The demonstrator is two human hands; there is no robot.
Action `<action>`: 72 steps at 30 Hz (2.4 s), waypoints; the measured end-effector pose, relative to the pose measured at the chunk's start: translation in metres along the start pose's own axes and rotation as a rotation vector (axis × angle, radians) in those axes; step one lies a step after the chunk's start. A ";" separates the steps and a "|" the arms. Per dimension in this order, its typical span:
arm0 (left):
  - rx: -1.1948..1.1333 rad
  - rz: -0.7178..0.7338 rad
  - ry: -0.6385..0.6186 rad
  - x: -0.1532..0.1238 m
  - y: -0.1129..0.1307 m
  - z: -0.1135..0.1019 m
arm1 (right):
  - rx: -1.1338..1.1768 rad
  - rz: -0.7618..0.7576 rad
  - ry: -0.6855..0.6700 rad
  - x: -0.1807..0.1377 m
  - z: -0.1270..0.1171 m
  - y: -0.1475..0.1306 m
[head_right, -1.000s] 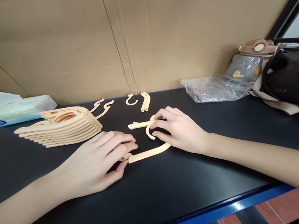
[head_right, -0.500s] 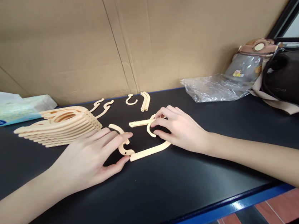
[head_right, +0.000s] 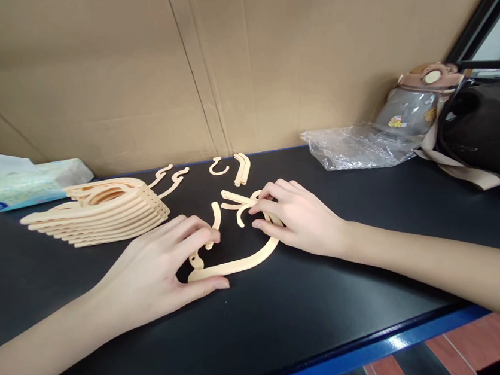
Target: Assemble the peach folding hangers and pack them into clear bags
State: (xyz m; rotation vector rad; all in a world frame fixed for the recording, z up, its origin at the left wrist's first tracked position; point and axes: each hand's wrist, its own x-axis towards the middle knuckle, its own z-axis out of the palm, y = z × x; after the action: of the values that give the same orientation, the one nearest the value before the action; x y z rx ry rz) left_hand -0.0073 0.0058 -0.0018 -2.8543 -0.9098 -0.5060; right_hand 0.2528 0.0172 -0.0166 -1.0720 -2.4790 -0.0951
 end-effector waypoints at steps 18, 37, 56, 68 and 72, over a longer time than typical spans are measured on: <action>-0.025 0.144 -0.046 0.001 0.000 -0.001 | -0.035 0.057 0.014 0.000 0.001 0.001; -0.078 0.221 -0.050 0.001 0.000 -0.002 | -0.060 0.063 0.014 0.001 0.000 -0.001; -0.064 0.203 -0.029 -0.001 -0.004 0.001 | -0.040 0.017 -0.004 0.000 0.000 0.000; 0.013 0.127 0.026 0.001 -0.005 0.003 | 0.034 -0.096 -0.063 0.000 -0.001 0.000; 0.031 0.074 0.040 0.001 -0.007 0.004 | 0.055 -0.158 -0.080 0.000 -0.002 -0.001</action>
State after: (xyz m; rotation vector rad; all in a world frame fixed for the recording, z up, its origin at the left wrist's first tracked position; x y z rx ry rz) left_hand -0.0094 0.0131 -0.0047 -2.8271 -0.7946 -0.5333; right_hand 0.2529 0.0159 -0.0145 -0.8721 -2.6201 -0.0312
